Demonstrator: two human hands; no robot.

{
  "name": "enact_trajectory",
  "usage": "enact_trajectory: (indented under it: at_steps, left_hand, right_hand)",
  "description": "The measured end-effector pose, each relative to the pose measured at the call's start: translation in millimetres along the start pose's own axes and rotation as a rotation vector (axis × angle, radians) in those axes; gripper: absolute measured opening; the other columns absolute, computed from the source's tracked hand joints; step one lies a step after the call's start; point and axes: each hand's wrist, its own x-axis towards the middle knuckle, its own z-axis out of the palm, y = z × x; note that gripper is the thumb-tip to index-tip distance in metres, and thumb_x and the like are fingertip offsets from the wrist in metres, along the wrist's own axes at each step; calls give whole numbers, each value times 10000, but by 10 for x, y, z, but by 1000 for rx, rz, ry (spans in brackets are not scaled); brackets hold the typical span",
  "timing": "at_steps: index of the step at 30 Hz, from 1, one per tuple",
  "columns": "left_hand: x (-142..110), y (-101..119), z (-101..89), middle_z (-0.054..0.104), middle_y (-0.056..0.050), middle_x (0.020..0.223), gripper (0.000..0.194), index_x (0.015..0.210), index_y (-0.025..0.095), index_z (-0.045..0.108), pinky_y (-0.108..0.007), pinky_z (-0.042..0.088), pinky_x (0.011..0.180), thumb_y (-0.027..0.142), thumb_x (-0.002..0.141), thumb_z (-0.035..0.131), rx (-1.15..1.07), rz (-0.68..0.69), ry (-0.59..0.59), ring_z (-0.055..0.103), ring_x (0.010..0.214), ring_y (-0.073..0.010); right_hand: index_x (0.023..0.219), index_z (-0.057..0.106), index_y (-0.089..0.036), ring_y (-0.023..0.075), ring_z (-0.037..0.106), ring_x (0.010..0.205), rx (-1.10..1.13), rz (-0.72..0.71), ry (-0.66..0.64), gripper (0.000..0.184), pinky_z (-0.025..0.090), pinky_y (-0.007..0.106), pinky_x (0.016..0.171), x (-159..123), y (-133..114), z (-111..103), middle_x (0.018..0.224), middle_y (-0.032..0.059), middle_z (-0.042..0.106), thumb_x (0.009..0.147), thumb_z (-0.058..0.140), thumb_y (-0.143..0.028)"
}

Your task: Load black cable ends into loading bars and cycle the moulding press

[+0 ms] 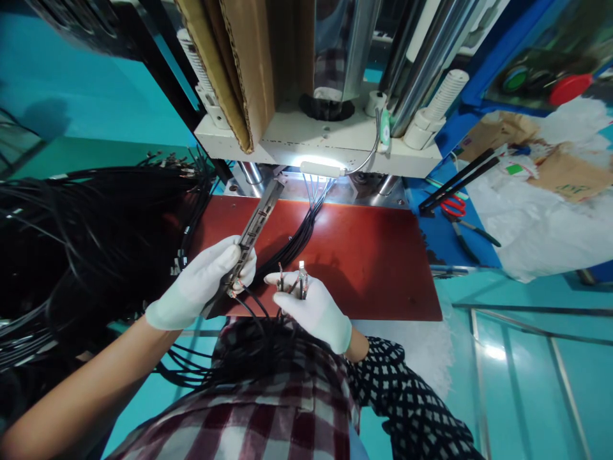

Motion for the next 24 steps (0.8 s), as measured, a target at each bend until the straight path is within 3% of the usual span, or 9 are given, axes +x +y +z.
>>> enact_trajectory:
  at_steps: [5,9,15,20,24]
  left_hand:
    - [-23,16,-20,499,23,692,319,881,177,488,-207,387,495,463,1016,440,-5,9,-3,443,540,-77]
    - [-34,10,-11,492,22,704,322,880,178,487,-204,382,493,472,1007,454,-38,-4,7,445,546,-78]
    - [3,-58,5,495,19,711,342,907,169,511,-207,368,491,501,986,488,-47,-23,-9,439,546,-80]
    - [29,-111,24,513,13,699,361,856,169,531,-232,397,553,513,965,524,35,13,3,462,602,-106]
    - [22,-102,52,523,17,685,355,833,179,512,-243,404,587,505,975,504,28,2,-1,464,611,-114]
  right_hand:
    - [893,705,-168,134,578,704,37,-5,34,148,467,282,716,12,-2,-7,763,-6,648,787,705,-272]
    - [772,689,-166,115,523,617,9,0,5,112,440,270,662,19,-26,26,668,-21,619,782,714,-276]
    - [722,692,-188,137,568,676,159,-137,169,91,473,280,699,90,-147,156,701,-3,653,748,731,-265]
    - [737,704,-203,171,637,761,25,-212,89,117,507,299,766,185,-193,238,789,21,716,815,685,-289]
    - [641,605,-192,141,569,666,-18,-180,65,165,485,276,698,241,-236,206,665,-10,635,792,638,-250]
